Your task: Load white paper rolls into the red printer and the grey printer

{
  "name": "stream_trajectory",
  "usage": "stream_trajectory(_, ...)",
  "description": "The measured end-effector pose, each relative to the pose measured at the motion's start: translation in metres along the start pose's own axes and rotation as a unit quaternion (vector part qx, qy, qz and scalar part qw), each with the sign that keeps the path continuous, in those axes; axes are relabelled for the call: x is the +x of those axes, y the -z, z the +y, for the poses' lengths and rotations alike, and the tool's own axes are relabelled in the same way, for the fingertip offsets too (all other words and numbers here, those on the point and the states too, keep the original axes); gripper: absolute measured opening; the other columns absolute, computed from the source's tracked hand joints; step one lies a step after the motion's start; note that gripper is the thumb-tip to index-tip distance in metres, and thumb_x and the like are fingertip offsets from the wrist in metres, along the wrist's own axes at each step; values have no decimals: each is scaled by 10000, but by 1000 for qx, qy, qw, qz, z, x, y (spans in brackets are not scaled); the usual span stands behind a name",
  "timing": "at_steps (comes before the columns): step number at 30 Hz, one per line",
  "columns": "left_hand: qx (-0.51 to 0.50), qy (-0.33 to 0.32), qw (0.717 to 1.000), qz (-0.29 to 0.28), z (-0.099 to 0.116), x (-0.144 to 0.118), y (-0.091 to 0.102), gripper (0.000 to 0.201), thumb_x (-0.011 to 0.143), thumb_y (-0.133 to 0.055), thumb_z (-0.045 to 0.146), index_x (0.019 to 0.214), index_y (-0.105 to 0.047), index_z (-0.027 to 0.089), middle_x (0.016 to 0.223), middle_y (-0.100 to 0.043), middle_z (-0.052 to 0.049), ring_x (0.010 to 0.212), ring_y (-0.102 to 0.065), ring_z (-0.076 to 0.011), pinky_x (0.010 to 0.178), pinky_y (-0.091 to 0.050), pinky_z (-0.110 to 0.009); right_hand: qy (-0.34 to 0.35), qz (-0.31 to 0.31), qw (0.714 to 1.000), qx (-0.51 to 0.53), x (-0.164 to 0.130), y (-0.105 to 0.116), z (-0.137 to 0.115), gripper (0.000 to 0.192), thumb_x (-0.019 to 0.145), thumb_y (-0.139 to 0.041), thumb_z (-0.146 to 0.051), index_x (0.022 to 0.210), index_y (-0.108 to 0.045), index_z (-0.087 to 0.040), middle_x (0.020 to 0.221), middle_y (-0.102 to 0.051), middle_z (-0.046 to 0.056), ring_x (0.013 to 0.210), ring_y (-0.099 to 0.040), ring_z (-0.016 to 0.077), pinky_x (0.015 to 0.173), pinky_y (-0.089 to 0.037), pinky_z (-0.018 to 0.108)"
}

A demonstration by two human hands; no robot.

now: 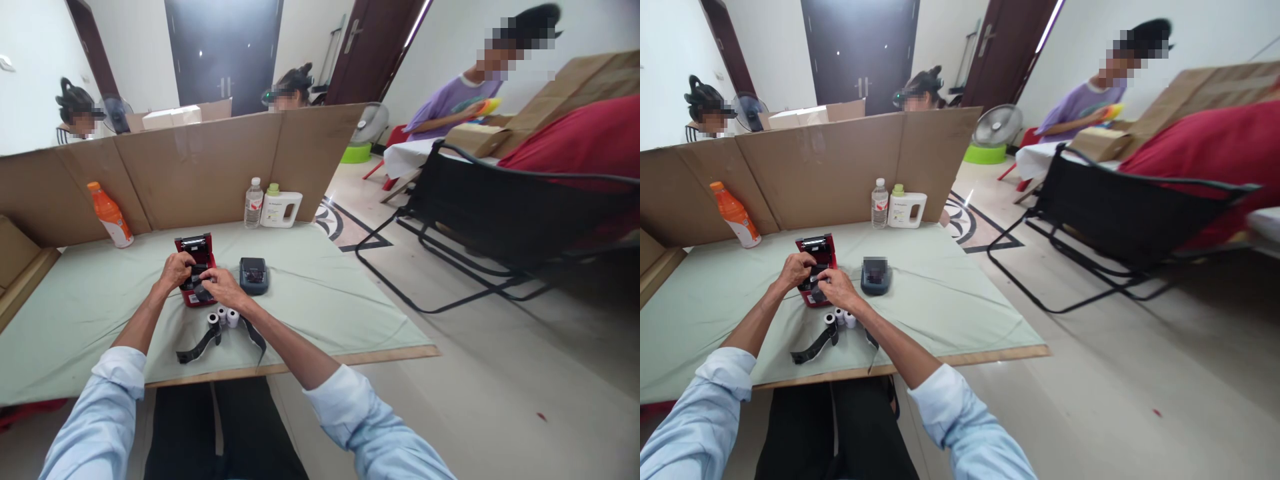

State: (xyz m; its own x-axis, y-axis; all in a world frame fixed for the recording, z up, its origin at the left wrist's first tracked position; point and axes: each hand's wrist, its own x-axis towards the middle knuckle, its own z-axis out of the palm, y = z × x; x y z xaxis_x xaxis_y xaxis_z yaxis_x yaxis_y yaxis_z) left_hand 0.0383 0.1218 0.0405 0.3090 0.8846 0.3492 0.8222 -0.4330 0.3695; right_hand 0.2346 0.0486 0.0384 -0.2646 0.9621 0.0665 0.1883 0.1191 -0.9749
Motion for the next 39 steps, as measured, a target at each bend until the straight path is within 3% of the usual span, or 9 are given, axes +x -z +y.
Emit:
stream_trajectory(9,7,-10,999,-43,0,-3,7,413,678,-520,68,896,-841,209,1047,-820,-51,1002,-746,-225,947,-572,-306,-76,-21,996,30,-2,2,-4,366,777,-686,-177,1133,-763,-136,787,-724,27,474,-638,137,489,-526,246)
stream_trajectory(16,-10,-54,996,-75,9,-20,13,305,777,-554,135,880,-828,217,1053,-805,-67,1039,-721,-241,1004,-557,-361,-28,-98,995,-13,-11,5,-6,370,856,-611,-195,1190,-769,-172,602,-687,-14,515,-651,166,543,-523,258)
stream_trajectory(18,-6,-39,999,-28,10,-22,18,263,792,-571,147,873,-813,210,1005,-786,-75,999,-711,-244,976,-566,-373,17,-102,989,-105,-18,9,-11,337,899,-590,-224,1177,-781,-220,631,-703,-3,607,-686,187,618,-534,277)
stream_trajectory(20,3,1,997,80,9,-19,24,269,804,-582,158,957,-799,195,1042,-748,-96,991,-692,-250,927,-581,-381,57,-75,969,-228,-26,11,-17,319,939,-592,-274,1197,-779,-267,783,-766,35,785,-732,231,742,-547,319)
stream_trajectory(22,2,35,985,170,7,-10,32,391,791,-587,150,1139,-762,179,1173,-698,-121,1039,-670,-260,867,-594,-371,68,-47,940,-331,-34,11,-23,320,970,-590,-327,1237,-765,-293,952,-793,76,951,-734,277,845,-537,365)
stream_trajectory(23,-9,41,983,180,6,-5,34,486,775,-589,139,1241,-722,175,1245,-670,-129,1073,-660,-262,840,-599,-357,65,-41,927,-367,-38,11,-25,329,983,-585,-350,1260,-755,-298,1007,-792,91,1000,-726,294,873,-530,383)
stream_trajectory(25,-45,34,988,142,2,5,38,655,736,-599,124,1388,-630,173,1354,-625,-136,1145,-641,-267,815,-603,-333,54,-38,910,-409,-44,8,-27,355,1003,-569,-385,1305,-732,-296,1070,-781,112,1055,-709,313,891,-525,403)
stream_trajectory(28,-94,29,992,73,-4,10,39,711,716,-602,132,1426,-586,148,1394,-603,-150,1198,-626,-277,807,-609,-321,59,-37,904,-422,-49,5,-25,377,1020,-558,-402,1352,-702,-293,1174,-748,122,1144,-672,315,906,-523,401)
stream_trajectory(39,-63,-29,997,35,6,-45,34,587,753,-652,166,1338,-671,210,1281,-594,-96,1191,-605,-264,989,-573,-425,106,-17,908,-405,-50,5,-7,375,1026,-551,-314,1368,-688,-251,1155,-718,119,1119,-648,277,880,-523,350)
